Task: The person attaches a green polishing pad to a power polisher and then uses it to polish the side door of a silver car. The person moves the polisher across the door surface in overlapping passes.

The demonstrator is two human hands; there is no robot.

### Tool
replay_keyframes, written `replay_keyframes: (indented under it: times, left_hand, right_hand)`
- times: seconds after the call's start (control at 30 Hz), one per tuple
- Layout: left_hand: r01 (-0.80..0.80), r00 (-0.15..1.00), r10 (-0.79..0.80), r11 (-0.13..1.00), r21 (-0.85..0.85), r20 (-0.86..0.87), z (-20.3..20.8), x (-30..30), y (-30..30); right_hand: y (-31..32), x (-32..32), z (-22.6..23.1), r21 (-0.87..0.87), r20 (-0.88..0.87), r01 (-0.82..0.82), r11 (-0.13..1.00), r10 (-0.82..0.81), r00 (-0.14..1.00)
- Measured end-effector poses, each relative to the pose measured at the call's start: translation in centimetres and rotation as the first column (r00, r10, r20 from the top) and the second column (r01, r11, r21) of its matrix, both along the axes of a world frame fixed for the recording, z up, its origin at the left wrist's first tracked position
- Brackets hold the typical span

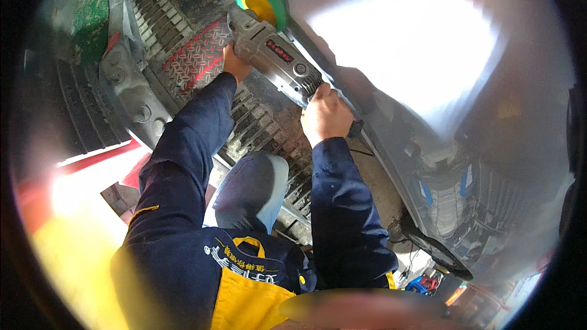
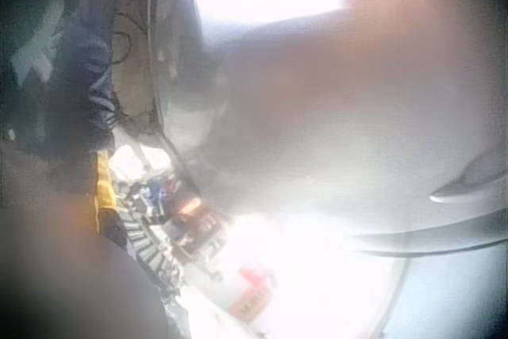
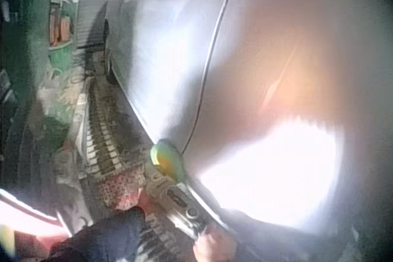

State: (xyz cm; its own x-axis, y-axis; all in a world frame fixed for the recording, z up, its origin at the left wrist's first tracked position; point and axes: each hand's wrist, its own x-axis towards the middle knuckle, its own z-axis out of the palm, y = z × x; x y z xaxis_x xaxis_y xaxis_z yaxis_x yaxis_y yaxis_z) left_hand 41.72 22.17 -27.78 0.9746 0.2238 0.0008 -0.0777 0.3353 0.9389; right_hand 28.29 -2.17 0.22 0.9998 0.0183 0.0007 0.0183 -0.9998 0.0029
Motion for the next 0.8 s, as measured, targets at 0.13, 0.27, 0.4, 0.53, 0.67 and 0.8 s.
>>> replay_keyframes:
  times: [0.13, 0.27, 0.4, 0.53, 0.67, 0.8]
  left_hand:
    - [-0.107, 0.993, 0.103, 0.992, -0.066, -0.050, 2.3, -1.6, -4.1]
    - [0.015, 0.999, -0.010, 0.989, 0.148, -0.039, 9.5, -7.8, -9.4]
    - [0.170, 0.985, -0.160, 0.796, 0.581, -0.069, 16.9, -14.1, -16.6]
    - [0.299, 0.945, -0.308, 0.666, 0.684, -0.112, 20.1, -21.2, -23.8]
    - [0.353, 0.923, -0.354, 0.629, 0.693, -0.149, 20.2, -26.2, -28.9]
    - [0.288, 0.941, -0.326, 0.647, 0.706, -0.085, 20.5, -28.7, -30.8]
  right_hand:
    - [-3.0, -2.9, 0.8, 0.009, -0.032, 0.094, 0.996, -0.093, 0.995]
    - [-8.9, -8.2, 1.7, 0.023, -0.087, 0.162, 0.986, -0.160, 0.983]
    - [-15.4, -16.6, 2.4, 0.047, -0.040, 0.319, 0.946, -0.318, 0.947]
    - [-22.0, -24.7, 3.6, -0.030, -0.046, 0.395, 0.918, -0.396, 0.917]
    - [-26.3, -30.3, 3.2, -0.004, -0.002, 0.452, 0.892, -0.452, 0.892]
    - [-28.5, -32.3, 2.9, 0.039, -0.049, 0.454, 0.890, -0.452, 0.891]
